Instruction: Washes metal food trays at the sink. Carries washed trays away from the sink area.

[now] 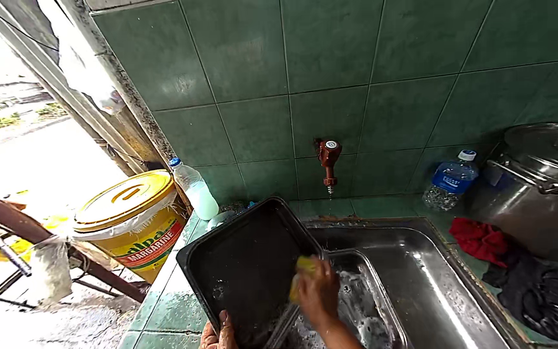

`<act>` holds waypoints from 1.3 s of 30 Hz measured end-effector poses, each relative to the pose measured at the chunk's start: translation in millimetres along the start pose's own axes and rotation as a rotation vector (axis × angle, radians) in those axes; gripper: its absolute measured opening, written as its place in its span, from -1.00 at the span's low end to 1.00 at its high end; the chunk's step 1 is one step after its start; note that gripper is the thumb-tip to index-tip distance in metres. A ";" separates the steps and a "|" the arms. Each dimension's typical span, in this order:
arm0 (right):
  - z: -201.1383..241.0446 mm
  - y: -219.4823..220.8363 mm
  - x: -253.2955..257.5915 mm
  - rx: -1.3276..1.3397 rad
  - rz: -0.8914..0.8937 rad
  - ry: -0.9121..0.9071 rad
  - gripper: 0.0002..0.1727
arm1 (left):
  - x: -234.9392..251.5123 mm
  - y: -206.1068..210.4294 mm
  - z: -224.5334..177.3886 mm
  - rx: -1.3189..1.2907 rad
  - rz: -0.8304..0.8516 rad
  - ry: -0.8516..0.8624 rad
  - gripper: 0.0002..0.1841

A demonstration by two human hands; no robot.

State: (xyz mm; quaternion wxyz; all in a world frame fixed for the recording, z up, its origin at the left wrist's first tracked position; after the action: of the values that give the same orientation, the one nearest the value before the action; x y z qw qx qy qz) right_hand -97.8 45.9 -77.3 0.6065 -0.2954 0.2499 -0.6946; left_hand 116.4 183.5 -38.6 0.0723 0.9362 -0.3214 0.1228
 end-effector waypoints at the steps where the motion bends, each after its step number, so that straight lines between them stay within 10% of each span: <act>1: -18.5 -1.8 17.1 0.076 0.006 0.119 -0.54 | -3.3 0.4 -0.3 -0.004 -0.005 -0.003 -0.80; 5: -34.3 7.8 7.7 0.513 0.154 0.485 -0.05 | -12.8 20.0 -1.5 0.007 -0.002 0.140 -0.64; 12: 20.2 33.1 -96.6 0.856 0.428 0.560 -0.04 | -10.1 36.2 -6.1 0.121 -0.069 0.363 -0.56; 20: -56.7 13.5 45.1 0.720 0.048 0.627 -0.30 | -39.9 42.3 -8.7 -0.004 -0.006 0.214 -0.62; 29: -5.2 30.2 -70.8 0.895 0.419 0.648 -0.28 | -18.4 60.6 7.6 0.032 -0.048 0.184 -0.53; 39: -98.9 -9.1 61.1 0.759 0.120 0.661 -0.31 | 2.1 38.6 -33.5 0.093 0.286 0.319 -0.70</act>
State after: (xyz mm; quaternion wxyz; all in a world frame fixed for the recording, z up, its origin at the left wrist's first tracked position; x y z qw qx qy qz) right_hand -180.1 -14.4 -133.7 0.5986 0.1964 0.1750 -0.7566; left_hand 87.9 159.2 -3.7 0.0610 0.8522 -0.4292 0.2931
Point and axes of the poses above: each hand's wrist, its own x-axis towards the middle knuckle, its own y-axis out of the palm, z = x × y, the point moved 9 cm from there along x, towards the middle knuckle, and after that the axes turned 13 degrees about y, right-handed, at the moved point
